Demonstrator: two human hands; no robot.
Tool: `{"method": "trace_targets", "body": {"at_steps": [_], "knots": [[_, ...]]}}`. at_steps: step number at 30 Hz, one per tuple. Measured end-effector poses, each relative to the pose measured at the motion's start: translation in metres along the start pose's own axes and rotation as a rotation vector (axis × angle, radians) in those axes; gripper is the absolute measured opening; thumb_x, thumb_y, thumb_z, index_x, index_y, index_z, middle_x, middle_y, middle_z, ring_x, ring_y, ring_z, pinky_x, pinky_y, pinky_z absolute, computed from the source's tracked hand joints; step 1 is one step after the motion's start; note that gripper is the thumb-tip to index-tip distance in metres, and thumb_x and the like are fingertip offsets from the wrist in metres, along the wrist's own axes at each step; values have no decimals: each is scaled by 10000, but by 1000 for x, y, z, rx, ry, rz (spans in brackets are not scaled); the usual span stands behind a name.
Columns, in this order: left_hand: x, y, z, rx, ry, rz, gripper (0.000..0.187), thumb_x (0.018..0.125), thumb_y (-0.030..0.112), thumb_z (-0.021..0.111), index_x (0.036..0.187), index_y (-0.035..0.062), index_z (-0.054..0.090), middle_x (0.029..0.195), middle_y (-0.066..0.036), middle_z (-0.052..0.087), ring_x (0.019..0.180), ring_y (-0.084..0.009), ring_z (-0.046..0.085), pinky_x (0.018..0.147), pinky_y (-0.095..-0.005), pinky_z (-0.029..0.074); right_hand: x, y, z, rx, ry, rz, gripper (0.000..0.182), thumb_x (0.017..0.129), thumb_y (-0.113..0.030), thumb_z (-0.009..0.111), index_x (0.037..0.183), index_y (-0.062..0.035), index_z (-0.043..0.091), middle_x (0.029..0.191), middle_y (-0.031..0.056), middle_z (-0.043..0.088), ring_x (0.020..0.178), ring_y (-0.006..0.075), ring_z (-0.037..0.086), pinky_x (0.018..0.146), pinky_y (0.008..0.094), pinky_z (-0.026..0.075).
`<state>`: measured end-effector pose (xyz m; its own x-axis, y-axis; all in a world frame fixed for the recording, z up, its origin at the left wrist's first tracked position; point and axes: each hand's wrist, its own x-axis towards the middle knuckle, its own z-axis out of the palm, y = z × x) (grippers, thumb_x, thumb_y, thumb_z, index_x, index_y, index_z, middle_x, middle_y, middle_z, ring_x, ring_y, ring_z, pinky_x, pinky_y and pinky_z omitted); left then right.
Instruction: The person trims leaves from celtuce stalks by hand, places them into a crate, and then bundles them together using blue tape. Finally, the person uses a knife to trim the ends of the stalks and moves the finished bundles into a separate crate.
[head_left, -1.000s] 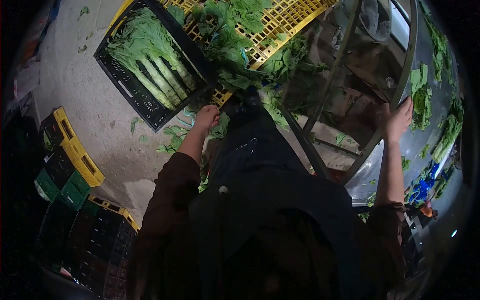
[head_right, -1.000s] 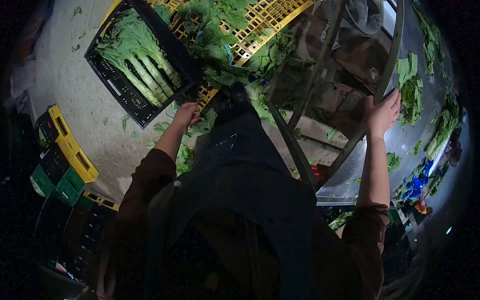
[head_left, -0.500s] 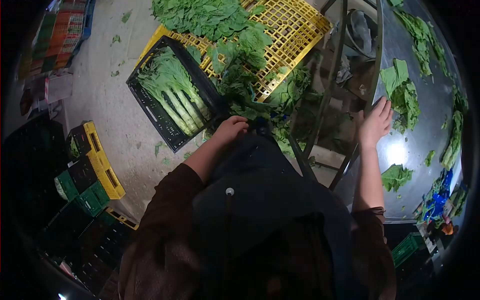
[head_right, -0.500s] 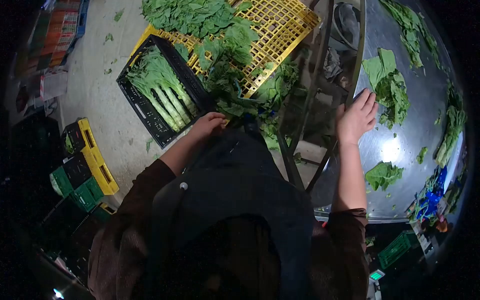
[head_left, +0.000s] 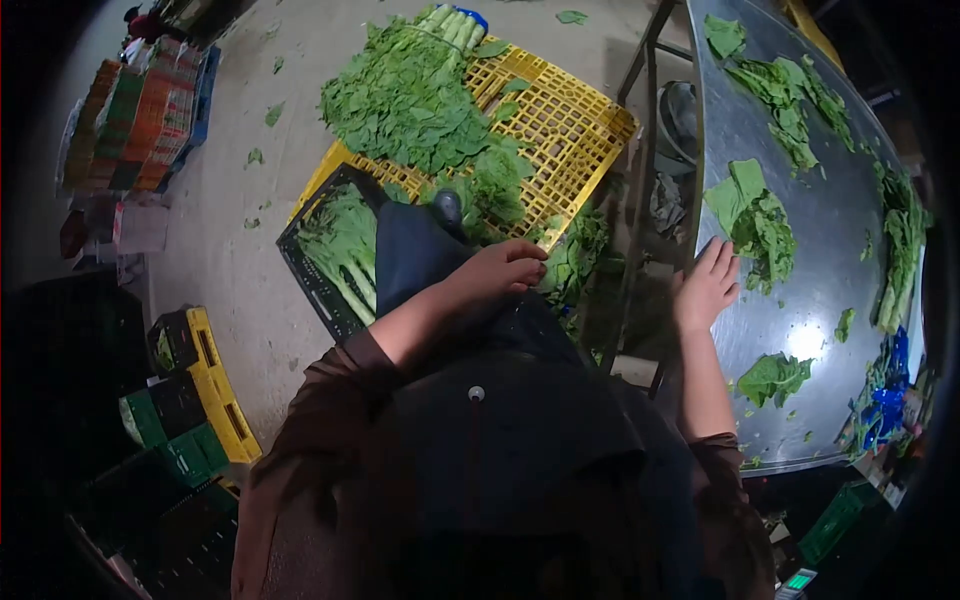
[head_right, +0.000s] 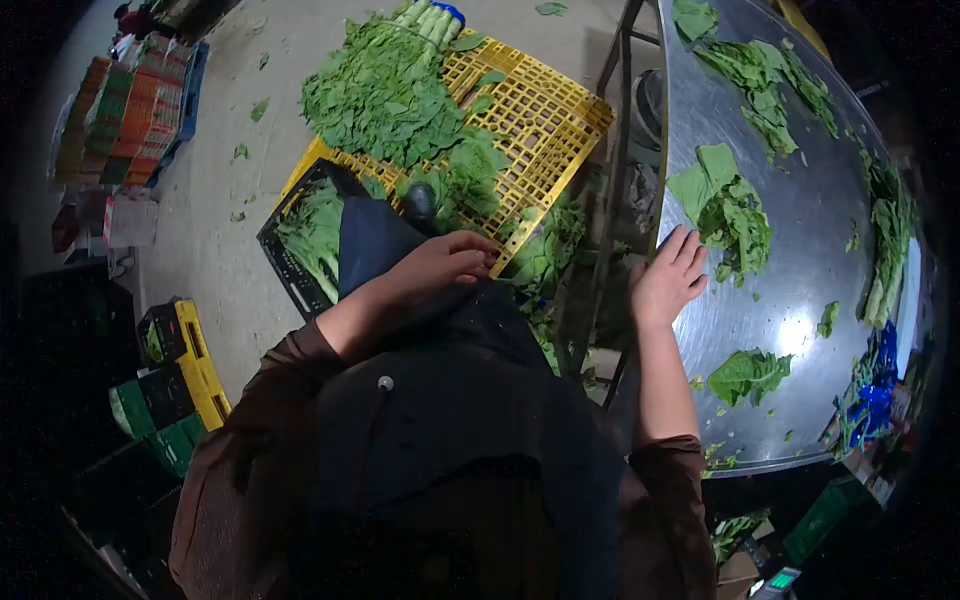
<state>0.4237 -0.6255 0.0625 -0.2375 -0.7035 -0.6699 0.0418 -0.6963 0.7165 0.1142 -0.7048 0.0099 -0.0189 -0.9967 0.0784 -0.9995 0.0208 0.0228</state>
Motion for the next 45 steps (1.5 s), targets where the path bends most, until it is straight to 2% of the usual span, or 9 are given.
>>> {"method": "trace_targets", "body": {"at_steps": [8,14,17,18,21,30,35,39,45], "knots": [[45,29,-68,-89,-40,-42,341,886,161,569,1182,-1,518,980,-48,589,821,-105,568,707,-223,471,23,-11,-30,137,60,-73,763,712,-228,700,1353,-27,338,1383,172,371,1286,357,328,1039,507,252],[149,46,-178,-201,35,-114,305,848,99,584,1138,25,524,919,-68,600,710,-132,575,560,-241,447,213,-64,-27,64,210,-105,765,745,-305,710,1343,-3,342,1365,193,401,1250,366,385,1038,446,329],[206,60,-245,-168,166,-79,260,842,125,588,1082,44,534,832,-49,575,636,-134,542,518,-254,434,299,-56,18,-33,23,-80,778,719,-335,712,1322,-7,346,1381,186,386,1250,344,399,1038,402,348],[227,66,-270,-150,230,-72,235,841,132,588,1056,50,537,802,-42,562,615,-133,530,510,-257,431,318,-63,13,-19,-288,33,806,715,-332,710,1344,-4,326,1400,178,377,1278,343,374,1053,409,332],[288,81,-357,-429,282,-98,152,844,125,574,972,55,535,749,-37,531,589,-141,509,501,-274,432,312,-48,56,-158,157,-41,804,717,-293,691,1390,-65,315,1426,143,365,1294,328,361,1067,409,306],[480,150,-531,-770,660,-24,143,896,64,520,1009,-13,481,875,-103,543,702,-194,564,612,-256,513,311,-62,39,-152,24,-63,829,715,-84,660,1436,-48,251,1447,166,331,1301,360,342,1066,444,271],[557,145,-588,-841,724,11,367,917,56,498,1242,-95,413,1160,-187,473,1042,-255,529,857,-318,532,311,-65,32,-184,-11,-80,799,771,-140,641,1450,-38,233,1468,167,306,1326,362,309,1081,452,244],[602,140,-615,-862,804,-7,355,930,67,482,1232,-110,420,1232,-197,435,1162,-295,470,976,-373,461,310,-68,31,-243,-59,23,768,803,-136,622,1454,-43,225,1475,173,290,1337,371,289,1087,465,238],[643,132,-639,-806,865,-60,289,923,72,512,1174,-66,472,1129,-141,483,1025,-268,504,975,-373,441,300,-39,29,-318,-57,-29,727,826,-127,626,1445,-48,252,1456,178,320,1310,376,340,1059,475,302]]}}
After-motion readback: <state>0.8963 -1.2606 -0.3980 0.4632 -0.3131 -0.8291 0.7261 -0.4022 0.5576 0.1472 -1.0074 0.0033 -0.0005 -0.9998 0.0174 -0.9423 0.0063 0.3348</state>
